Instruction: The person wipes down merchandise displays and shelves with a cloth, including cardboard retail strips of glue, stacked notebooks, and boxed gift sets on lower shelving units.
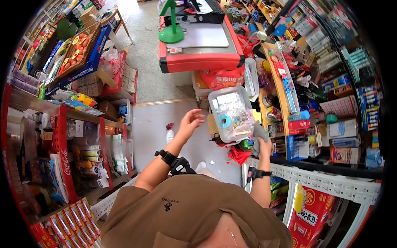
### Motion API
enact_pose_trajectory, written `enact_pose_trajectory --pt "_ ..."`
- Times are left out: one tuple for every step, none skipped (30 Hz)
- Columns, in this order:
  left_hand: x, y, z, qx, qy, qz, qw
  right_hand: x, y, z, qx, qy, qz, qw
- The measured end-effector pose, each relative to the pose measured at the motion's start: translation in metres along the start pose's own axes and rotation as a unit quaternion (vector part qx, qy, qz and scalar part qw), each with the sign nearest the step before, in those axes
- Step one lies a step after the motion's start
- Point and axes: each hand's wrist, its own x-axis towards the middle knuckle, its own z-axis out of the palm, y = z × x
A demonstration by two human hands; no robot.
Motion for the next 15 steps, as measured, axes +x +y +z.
enact_pose_trajectory --pt "0.003 0.009 -0.018 0.007 0.014 0.009 1.0 0.007 -0.016 0.038 -0.008 -0.016 0.008 1.0" --pt "0.01 0.02 -0.032 0.007 0.01 0.008 1.0 0.024 0.002 0.062 -0.004 -0.01 -0.032 0.999" --pt "0.009 0.029 -0.061 0.008 0.045 0.016 0.999 0.022 -0.038 0.121 -0.046 -0.046 -0.021 0.998" --pt "0.012 0.039 -0.085 0.008 0.06 0.021 0.998 0.023 -0.058 0.165 0.019 -0.078 -0.024 0.996" --pt "0.018 0.05 -0.107 0.014 0.069 0.026 0.997 0.037 -0.054 0.198 0.009 -0.062 -0.051 0.997" --pt "0.024 0.06 -0.134 0.011 0.084 0.034 0.996 0.045 -0.061 0.237 -0.006 -0.039 -0.065 0.997" --pt "0.025 0.07 -0.166 0.007 0.11 0.044 0.993 0.044 -0.082 0.285 0.029 -0.042 -0.086 0.995" --pt "0.027 0.081 -0.193 0.004 0.125 0.048 0.991 0.051 -0.089 0.323 -0.009 0.009 -0.144 0.99" --pt "0.025 0.094 -0.224 0.01 0.148 0.055 0.987 0.044 -0.119 0.37 -0.019 0.012 -0.182 0.983" --pt "0.028 0.112 -0.247 0.017 0.156 0.063 0.986 0.051 -0.129 0.402 -0.063 0.012 -0.235 0.97" --pt "0.026 0.129 -0.269 0.018 0.184 0.064 0.981 0.039 -0.156 0.441 -0.078 0.003 -0.281 0.956" --pt "0.033 0.138 -0.294 0.019 0.188 0.078 0.979 0.039 -0.17 0.47 -0.11 -0.009 -0.328 0.938" --pt "0.039 0.151 -0.309 0.016 0.2 0.079 0.977 0.038 -0.175 0.493 -0.171 -0.008 -0.378 0.91" --pt "0.047 0.165 -0.321 0.011 0.213 0.082 0.974 0.036 -0.178 0.515 -0.231 -0.034 -0.389 0.891" --pt "0.055 0.176 -0.331 0.004 0.218 0.081 0.973 0.035 -0.178 0.532 -0.283 -0.063 -0.406 0.867"
